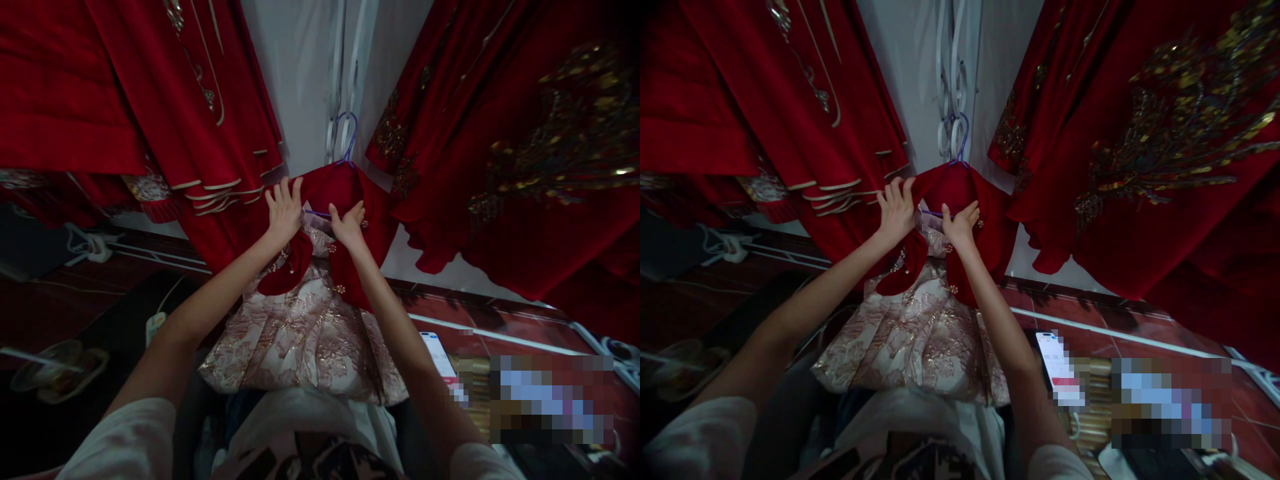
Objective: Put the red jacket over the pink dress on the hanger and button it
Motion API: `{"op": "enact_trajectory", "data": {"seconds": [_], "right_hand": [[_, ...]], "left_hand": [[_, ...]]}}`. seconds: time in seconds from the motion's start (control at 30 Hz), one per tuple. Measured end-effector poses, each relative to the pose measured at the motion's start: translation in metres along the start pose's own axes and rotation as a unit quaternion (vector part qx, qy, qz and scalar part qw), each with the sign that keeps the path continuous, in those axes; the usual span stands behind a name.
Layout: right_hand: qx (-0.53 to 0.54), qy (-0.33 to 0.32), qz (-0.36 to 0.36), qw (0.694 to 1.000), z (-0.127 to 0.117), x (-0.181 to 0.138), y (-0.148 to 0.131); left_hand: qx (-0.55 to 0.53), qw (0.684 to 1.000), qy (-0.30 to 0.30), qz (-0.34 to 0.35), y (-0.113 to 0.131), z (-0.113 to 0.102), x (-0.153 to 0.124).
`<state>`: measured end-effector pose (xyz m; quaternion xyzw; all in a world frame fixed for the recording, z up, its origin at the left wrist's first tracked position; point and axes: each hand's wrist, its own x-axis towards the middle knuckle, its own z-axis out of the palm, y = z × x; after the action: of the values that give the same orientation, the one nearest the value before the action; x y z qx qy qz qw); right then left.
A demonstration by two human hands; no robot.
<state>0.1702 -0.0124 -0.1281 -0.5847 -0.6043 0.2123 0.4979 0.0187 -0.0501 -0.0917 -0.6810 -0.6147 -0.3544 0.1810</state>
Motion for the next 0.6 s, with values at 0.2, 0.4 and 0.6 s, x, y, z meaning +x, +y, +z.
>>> {"op": "enact_trajectory", "data": {"seconds": [0.2, 0.4, 0.6], "right_hand": [[-0.193, 0.118, -0.095, 0.969, -0.046, 0.033, 0.038], [-0.332, 0.148, -0.129, 0.923, -0.079, 0.068, 0.055], [-0.357, 0.036, -0.243, 0.901, -0.112, 0.079, 0.066]], "left_hand": [[0.054, 0.986, -0.097, -0.124, -0.055, -0.035, 0.037], [-0.002, 0.981, -0.088, -0.171, -0.089, -0.043, 0.056], [-0.185, 0.934, -0.162, -0.26, -0.119, -0.016, 0.063]]}}
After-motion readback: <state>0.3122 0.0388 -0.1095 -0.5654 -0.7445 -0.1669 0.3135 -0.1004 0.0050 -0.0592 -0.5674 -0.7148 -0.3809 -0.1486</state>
